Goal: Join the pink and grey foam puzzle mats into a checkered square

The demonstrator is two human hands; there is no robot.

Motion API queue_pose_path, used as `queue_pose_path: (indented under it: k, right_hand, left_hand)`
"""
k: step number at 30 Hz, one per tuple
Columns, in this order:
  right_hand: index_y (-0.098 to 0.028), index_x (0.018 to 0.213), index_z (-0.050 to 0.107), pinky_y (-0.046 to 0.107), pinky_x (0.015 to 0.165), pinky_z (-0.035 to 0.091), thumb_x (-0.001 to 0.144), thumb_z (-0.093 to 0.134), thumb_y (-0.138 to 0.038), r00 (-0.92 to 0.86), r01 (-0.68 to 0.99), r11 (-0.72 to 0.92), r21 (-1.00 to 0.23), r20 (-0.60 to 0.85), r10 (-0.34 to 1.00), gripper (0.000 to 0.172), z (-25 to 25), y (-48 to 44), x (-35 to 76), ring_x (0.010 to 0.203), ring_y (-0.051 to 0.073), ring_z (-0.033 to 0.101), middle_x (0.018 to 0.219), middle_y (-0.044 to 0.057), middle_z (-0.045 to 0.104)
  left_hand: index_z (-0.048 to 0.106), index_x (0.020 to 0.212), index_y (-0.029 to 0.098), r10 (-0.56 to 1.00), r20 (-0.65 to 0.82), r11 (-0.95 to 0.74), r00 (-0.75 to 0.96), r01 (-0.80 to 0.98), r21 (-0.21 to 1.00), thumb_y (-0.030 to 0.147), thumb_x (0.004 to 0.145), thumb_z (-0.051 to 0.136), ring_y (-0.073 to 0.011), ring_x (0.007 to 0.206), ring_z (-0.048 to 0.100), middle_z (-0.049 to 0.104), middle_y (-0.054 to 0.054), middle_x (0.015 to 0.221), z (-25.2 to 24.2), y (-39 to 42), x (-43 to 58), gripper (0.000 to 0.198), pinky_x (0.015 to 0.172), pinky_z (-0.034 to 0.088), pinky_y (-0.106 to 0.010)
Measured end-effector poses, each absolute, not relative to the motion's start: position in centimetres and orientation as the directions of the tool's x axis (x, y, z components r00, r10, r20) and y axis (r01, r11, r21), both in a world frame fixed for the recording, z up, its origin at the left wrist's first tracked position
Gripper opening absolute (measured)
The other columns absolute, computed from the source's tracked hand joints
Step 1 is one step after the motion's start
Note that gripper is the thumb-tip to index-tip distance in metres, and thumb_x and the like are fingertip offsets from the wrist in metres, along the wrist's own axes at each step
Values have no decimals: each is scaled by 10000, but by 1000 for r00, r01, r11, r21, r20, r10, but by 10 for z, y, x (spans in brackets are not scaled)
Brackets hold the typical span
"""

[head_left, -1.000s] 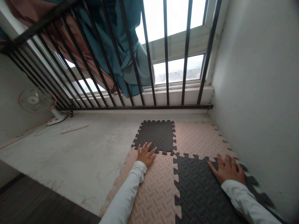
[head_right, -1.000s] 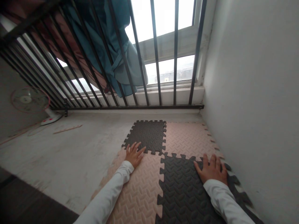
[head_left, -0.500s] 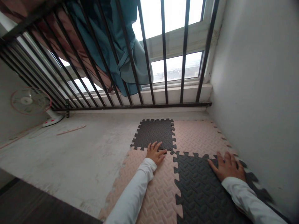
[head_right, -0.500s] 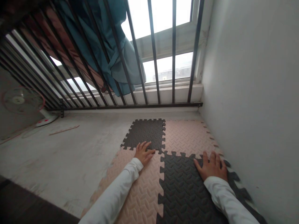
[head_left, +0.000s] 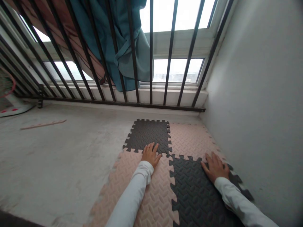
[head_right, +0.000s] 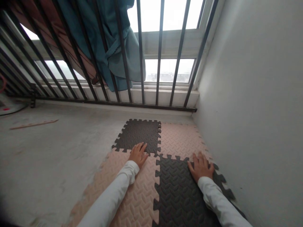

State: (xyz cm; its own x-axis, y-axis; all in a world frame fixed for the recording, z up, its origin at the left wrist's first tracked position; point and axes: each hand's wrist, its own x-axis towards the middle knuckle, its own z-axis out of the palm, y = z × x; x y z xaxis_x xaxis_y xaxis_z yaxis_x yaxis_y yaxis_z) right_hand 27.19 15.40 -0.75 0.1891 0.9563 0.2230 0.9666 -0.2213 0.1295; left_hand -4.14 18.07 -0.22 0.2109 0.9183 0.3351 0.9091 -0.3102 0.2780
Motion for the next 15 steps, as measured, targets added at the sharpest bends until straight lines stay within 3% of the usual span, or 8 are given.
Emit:
queue_pose_path:
  k: [6, 12, 15]
  right_hand:
    - [-211, 1109, 529, 317, 885, 365, 778, 345, -239, -84, 991, 99, -89, 154, 985, 380, 23, 236, 197, 1083, 169, 452, 1209, 52, 515]
    - [-271, 1155, 486, 324, 838, 383, 794, 337, -195, -124, 976, 138, -166, 91, 988, 398, 30, 310, 135, 1099, 189, 431, 1255, 10, 474]
    - [-297, 1103, 528, 289, 787, 393, 782, 376, -194, -137, 973, 147, -176, 68, 988, 370, 31, 323, 131, 1049, 187, 468, 1148, 16, 552]
  left_hand:
    - [392, 1234, 187, 910, 369, -311, 190, 900, 305, 407, 766, 409, -239, 1182, 334, 420, -102, 1282, -12, 183, -39, 517, 1005, 252, -442]
    - [394, 1236, 191, 911, 377, -297, 169, 903, 311, 434, 763, 403, -239, 1196, 316, 410, -89, 1296, -11, 182, -38, 532, 1018, 236, -438]
    - [389, 1240, 191, 929, 326, -281, 175, 907, 314, 451, 758, 405, -243, 1196, 315, 402, -84, 1305, -8, 181, -38, 548, 1013, 235, -448]
